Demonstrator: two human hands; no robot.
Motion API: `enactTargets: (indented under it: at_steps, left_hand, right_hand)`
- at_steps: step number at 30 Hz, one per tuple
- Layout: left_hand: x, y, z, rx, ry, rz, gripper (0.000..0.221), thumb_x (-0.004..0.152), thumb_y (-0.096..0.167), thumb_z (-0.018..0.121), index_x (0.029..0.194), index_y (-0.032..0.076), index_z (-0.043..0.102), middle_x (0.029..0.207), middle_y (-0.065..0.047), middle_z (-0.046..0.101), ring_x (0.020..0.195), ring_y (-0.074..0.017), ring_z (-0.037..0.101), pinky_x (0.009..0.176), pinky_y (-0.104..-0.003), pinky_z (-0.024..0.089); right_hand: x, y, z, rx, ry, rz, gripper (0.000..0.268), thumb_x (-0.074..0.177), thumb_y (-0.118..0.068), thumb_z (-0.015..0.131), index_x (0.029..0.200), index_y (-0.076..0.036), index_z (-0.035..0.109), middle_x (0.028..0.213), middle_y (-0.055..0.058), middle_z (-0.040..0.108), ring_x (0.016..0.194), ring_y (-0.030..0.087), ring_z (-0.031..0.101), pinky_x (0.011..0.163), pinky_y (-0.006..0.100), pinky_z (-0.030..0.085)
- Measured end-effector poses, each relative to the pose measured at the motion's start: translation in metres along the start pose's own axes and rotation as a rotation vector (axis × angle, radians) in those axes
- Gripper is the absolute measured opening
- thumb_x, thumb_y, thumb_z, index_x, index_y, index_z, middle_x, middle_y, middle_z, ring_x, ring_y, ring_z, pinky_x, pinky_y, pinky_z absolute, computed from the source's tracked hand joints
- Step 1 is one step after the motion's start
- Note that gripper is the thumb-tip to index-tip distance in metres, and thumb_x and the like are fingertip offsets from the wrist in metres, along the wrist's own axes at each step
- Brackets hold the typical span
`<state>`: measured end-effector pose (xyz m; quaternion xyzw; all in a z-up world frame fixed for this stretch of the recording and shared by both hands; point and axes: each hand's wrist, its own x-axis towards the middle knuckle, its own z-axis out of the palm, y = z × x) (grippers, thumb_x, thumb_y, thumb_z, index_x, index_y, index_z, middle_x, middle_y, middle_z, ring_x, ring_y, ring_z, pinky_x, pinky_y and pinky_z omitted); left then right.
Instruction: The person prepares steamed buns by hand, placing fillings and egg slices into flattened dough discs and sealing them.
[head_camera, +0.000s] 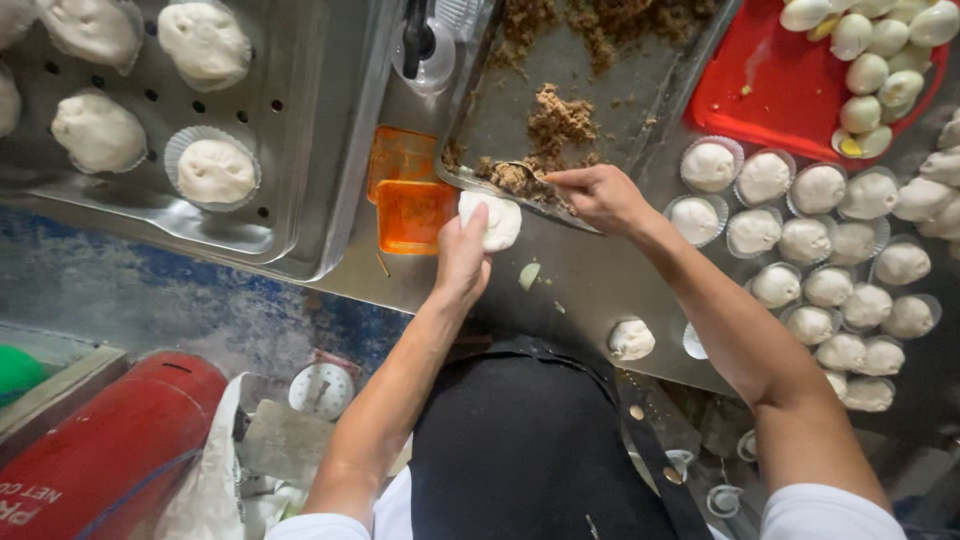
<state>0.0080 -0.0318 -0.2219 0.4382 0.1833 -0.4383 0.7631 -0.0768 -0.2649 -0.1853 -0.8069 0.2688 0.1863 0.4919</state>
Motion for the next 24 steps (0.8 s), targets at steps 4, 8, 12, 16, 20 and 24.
enactTargets:
  at_steps: [4, 8, 12, 16, 20, 24]
  left_hand:
    - [-0.007, 0.009, 0.003, 0.114, -0.061, -0.004, 0.032, 0.106, 0.014, 0.054, 0.124, -0.011, 0.062, 0.115, -0.017, 0.071, 0.102, -0.0242, 0.071, 0.090, -0.038, 0.058]
    - [0.007, 0.013, 0.024, -0.113, -0.164, -0.129, 0.041, 0.108, 0.024, 0.046, 0.135, -0.005, 0.055, 0.128, -0.016, 0.067, 0.116, -0.0264, 0.067, 0.102, -0.041, 0.054]
    - [0.052, 0.032, 0.055, -0.321, -0.399, -0.102, 0.044, 0.111, 0.030, 0.043, 0.139, -0.003, 0.049, 0.134, -0.020, 0.062, 0.126, -0.0338, 0.061, 0.112, -0.053, 0.049]
    - [0.046, 0.054, 0.063, -0.213, -0.449, -0.073, 0.043, 0.108, 0.034, 0.052, 0.137, 0.003, 0.053, 0.130, -0.015, 0.065, 0.121, -0.0285, 0.064, 0.107, -0.050, 0.053]
    - [0.035, 0.061, 0.070, -0.044, -0.374, -0.038, 0.031, 0.106, 0.023, 0.062, 0.129, 0.003, 0.059, 0.120, -0.011, 0.067, 0.109, -0.0217, 0.068, 0.094, -0.041, 0.059]
    - [0.023, 0.054, 0.075, 0.109, -0.366, 0.034, 0.021, 0.105, 0.007, 0.062, 0.125, 0.003, 0.062, 0.113, -0.009, 0.068, 0.101, -0.0178, 0.069, 0.087, -0.034, 0.061]
  right_hand:
    - [-0.006, 0.008, -0.013, 0.393, -0.077, 0.030, 0.033, 0.098, -0.011, 0.063, 0.129, -0.012, 0.075, 0.083, -0.003, 0.067, 0.071, 0.006, 0.051, 0.062, 0.025, 0.043]
    - [-0.037, 0.001, -0.002, 0.371, 0.115, -0.238, 0.046, 0.093, 0.000, 0.057, 0.135, -0.011, 0.072, 0.089, -0.002, 0.064, 0.079, 0.007, 0.056, 0.072, 0.025, 0.049]
    - [-0.063, -0.036, 0.017, -0.214, 0.524, -0.446, 0.047, 0.093, 0.000, 0.066, 0.138, -0.011, 0.069, 0.087, 0.010, 0.061, 0.072, 0.021, 0.062, 0.069, 0.033, 0.048]
    - [-0.101, -0.059, 0.018, -0.068, 0.656, -0.387, 0.041, 0.098, 0.002, 0.063, 0.138, -0.009, 0.066, 0.086, 0.011, 0.058, 0.072, 0.021, 0.057, 0.067, 0.033, 0.047]
    - [-0.122, -0.077, 0.018, 0.075, 0.747, -0.246, 0.037, 0.099, 0.005, 0.062, 0.135, -0.006, 0.067, 0.075, 0.010, 0.050, 0.062, 0.020, 0.049, 0.060, 0.035, 0.043]
    - [-0.128, -0.098, 0.023, 0.067, 0.759, -0.269, 0.039, 0.097, 0.001, 0.062, 0.135, -0.006, 0.066, 0.080, 0.012, 0.057, 0.064, 0.023, 0.055, 0.063, 0.036, 0.048]
